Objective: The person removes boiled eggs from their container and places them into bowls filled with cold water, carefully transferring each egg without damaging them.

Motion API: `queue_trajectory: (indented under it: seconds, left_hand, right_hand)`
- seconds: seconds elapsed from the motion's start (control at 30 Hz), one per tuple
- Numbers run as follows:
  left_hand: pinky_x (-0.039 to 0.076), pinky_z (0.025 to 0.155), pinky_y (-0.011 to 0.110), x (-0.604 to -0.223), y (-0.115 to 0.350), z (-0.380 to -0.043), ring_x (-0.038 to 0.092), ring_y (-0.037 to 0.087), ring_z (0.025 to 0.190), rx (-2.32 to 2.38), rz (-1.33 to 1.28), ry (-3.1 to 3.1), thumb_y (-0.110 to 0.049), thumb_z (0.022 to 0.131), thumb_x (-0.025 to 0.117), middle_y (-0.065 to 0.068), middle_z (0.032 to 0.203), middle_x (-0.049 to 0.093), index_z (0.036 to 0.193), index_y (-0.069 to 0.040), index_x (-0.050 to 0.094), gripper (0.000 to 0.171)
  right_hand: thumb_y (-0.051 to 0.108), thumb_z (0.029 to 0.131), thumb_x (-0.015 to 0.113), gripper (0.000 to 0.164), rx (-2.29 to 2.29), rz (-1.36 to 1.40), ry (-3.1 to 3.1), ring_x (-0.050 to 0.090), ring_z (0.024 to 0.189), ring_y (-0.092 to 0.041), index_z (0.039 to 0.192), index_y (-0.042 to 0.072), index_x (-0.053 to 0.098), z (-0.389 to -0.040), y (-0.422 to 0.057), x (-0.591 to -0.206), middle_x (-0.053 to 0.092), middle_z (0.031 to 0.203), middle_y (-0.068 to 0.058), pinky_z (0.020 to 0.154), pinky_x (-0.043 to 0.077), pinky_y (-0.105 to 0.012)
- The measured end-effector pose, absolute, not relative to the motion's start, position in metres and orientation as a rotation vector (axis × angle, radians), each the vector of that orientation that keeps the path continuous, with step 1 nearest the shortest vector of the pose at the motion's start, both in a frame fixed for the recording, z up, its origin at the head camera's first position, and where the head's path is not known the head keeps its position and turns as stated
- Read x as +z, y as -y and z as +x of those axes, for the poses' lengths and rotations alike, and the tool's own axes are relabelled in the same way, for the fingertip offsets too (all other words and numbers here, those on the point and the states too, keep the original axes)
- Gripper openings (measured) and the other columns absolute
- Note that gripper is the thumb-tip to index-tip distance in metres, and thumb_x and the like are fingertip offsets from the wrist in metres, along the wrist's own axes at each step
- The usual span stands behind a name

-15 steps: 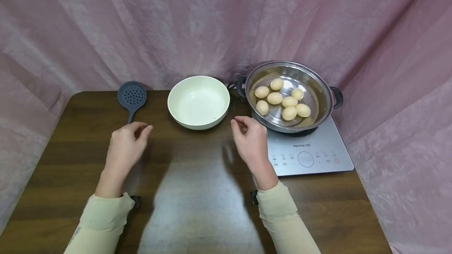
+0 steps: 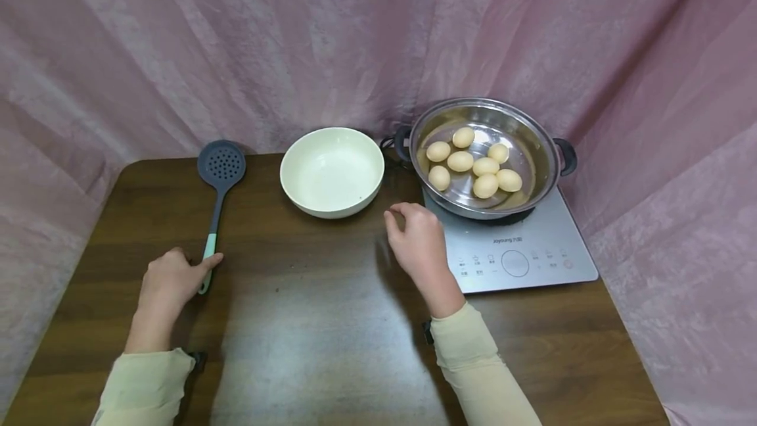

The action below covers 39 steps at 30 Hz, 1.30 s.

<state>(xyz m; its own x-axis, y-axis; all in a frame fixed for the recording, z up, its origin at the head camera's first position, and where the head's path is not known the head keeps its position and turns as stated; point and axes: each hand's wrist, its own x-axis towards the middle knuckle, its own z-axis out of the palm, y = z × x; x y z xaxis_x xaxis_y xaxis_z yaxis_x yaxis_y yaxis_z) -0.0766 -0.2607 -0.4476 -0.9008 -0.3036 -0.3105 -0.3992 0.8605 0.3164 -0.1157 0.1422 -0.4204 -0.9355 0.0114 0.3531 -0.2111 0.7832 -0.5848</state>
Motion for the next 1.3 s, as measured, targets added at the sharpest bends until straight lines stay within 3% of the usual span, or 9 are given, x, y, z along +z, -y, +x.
queue_trajectory:
  seconds: [0.17,0.3,0.47,0.57,0.7,0.93,1.13,1.2,1.3]
  left_hand:
    - [0.04,0.049,0.031,-0.45,0.26,-0.077,0.053,0.027,0.065,0.597,-0.515,-2.78,-0.063,0.083,0.054,0.025,0.091,0.06,0.11,0.009,0.055,0.077]
    - [0.041,0.05,0.03,-0.449,0.258,-0.08,0.055,0.028,0.067,0.621,-0.501,-2.798,-0.053,0.088,0.054,0.026,0.098,0.06,0.114,0.009,0.055,0.066]
    - [0.04,0.048,0.031,-0.446,0.255,-0.083,0.052,0.028,0.064,0.625,-0.522,-2.778,-0.035,0.094,0.049,0.02,0.084,0.059,0.097,0.003,0.059,0.039]
    - [0.039,0.046,0.032,-0.446,0.254,-0.085,0.051,0.027,0.06,0.63,-0.524,-2.772,-0.028,0.095,0.048,0.016,0.074,0.056,0.086,0.0,0.058,0.031]
    - [0.038,0.046,0.032,-0.445,0.251,-0.085,0.05,0.026,0.058,0.631,-0.53,-2.783,-0.027,0.094,0.05,0.013,0.067,0.053,0.077,-0.001,0.058,0.032]
    - [0.039,0.045,0.032,-0.444,0.248,-0.084,0.049,0.026,0.057,0.633,-0.57,-2.732,-0.025,0.089,0.056,0.013,0.064,0.052,0.085,0.007,0.06,0.033]
    - [0.039,0.046,0.03,-0.446,0.249,-0.087,0.051,0.022,0.055,0.677,-0.542,-2.672,-0.028,0.09,0.054,0.005,0.056,0.05,0.07,-0.002,0.058,0.033]
    - [0.04,0.048,0.03,-0.446,0.25,-0.088,0.052,0.022,0.059,0.71,-0.528,-2.657,-0.03,0.091,0.054,0.005,0.062,0.055,0.074,-0.003,0.061,0.033]
    - [0.041,0.052,0.029,-0.446,0.25,-0.09,0.054,0.023,0.071,0.758,-0.502,-2.647,-0.034,0.091,0.054,0.009,0.081,0.062,0.093,-0.002,0.067,0.034]
  right_hand:
    - [0.027,0.086,0.063,0.021,0.9,0.161,2.659,0.067,0.094,-0.022,0.095,0.01,0.073,-0.116,-0.143,-0.422,0.072,0.095,-0.006,0.082,0.05,-0.038]
    - [0.026,0.086,0.063,0.02,0.891,0.171,2.662,0.067,0.093,-0.022,0.095,0.011,0.073,-0.116,-0.144,-0.423,0.072,0.095,-0.006,0.081,0.051,-0.038]
    - [0.027,0.086,0.063,0.021,0.875,0.171,2.667,0.067,0.092,-0.022,0.095,0.011,0.073,-0.116,-0.146,-0.423,0.072,0.094,-0.006,0.081,0.051,-0.039]
    - [0.027,0.086,0.063,0.02,0.865,0.168,2.668,0.067,0.092,-0.022,0.095,0.011,0.073,-0.116,-0.147,-0.423,0.071,0.094,-0.006,0.08,0.051,-0.039]
    - [0.027,0.086,0.063,0.02,0.856,0.168,2.669,0.067,0.092,-0.022,0.095,0.011,0.073,-0.116,-0.148,-0.423,0.071,0.094,-0.006,0.08,0.051,-0.039]
    - [0.028,0.087,0.063,0.02,0.853,0.157,2.691,0.066,0.093,-0.022,0.096,0.012,0.072,-0.114,-0.151,-0.421,0.071,0.096,-0.005,0.081,0.05,-0.039]
    - [0.029,0.087,0.063,0.022,0.844,0.167,2.7,0.066,0.095,-0.023,0.097,0.011,0.072,-0.112,-0.153,-0.417,0.071,0.097,-0.006,0.081,0.05,-0.041]
    - [0.029,0.087,0.063,0.022,0.838,0.166,2.701,0.066,0.095,-0.023,0.097,0.011,0.072,-0.112,-0.153,-0.415,0.071,0.097,-0.006,0.082,0.05,-0.04]
    - [0.029,0.087,0.062,0.022,0.837,0.162,2.702,0.066,0.095,-0.023,0.097,0.012,0.072,-0.112,-0.154,-0.413,0.071,0.097,-0.006,0.082,0.05,-0.04]
